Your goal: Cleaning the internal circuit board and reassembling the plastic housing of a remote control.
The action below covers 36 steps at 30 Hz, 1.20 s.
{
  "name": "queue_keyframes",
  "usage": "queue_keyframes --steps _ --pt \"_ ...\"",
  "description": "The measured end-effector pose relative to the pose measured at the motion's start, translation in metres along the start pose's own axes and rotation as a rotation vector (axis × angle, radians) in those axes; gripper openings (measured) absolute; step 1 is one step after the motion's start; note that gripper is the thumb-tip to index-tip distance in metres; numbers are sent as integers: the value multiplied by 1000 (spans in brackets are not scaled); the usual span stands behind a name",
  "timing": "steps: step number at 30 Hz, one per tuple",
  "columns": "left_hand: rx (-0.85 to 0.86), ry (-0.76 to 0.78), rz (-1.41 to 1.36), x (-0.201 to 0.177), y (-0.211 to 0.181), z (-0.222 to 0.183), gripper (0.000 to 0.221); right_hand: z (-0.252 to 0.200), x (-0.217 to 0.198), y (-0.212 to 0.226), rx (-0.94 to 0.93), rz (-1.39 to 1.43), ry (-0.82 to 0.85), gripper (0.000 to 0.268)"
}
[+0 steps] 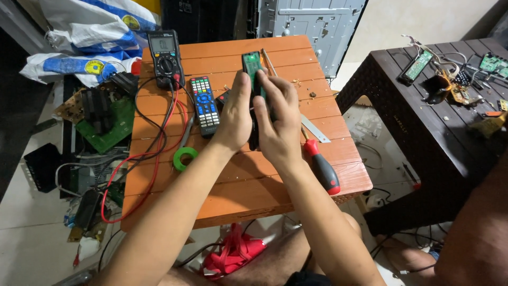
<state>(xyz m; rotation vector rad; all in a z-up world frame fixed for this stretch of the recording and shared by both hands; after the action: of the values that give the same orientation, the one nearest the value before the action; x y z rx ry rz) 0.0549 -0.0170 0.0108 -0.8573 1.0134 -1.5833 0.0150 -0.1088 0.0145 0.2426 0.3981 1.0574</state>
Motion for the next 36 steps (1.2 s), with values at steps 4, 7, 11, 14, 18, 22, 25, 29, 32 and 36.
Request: queue_keyframes --steps 4,7,11,14,18,22,25,29,32,36 --pt "-93 -21 24 0 -19 -4 70 2 6 3 -7 -35 91 37" --pt "-151 -29 -93 0 -11 -4 66 -2 11 -4 -15 -207 154 44" --pt "-215 -91 -176 -8 -2 -1 72 -3 13 -7 -20 -236 162 50" --pt "-214 -49 -410 -18 23 15 73 -8 10 -13 14 -11 91 50" --pt "-173 161 -892 -31 23 25 63 -11 8 -18 318 510 78 40" --pt "-121 131 -913 -41 14 27 59 -9 12 -11 445 375 181 44" --pt "-104 92 -872 -45 11 26 62 -14 20 -12 539 502 227 53" --pt "-104 82 -820 -42 7 24 64 -15 20 -12 541 520 174 51" --pt "-81 79 -783 -41 10 25 53 -16 18 -18 536 544 113 50" --pt "-118 42 -675 -36 16 21 33 -14 12 -21 523 523 29 44"
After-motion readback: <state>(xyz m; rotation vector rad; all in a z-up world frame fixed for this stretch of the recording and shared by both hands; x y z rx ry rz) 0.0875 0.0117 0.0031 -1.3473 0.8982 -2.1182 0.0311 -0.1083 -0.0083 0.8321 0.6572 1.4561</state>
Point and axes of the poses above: each hand's wrist, its own z-axis towards the middle knuckle, its own x-axis out of the palm, y = z × x, the point moved 7 cm from there along z, towards the middle knuckle, and after that the axes turned 10 degrees about -x, right-handed, at the moved point
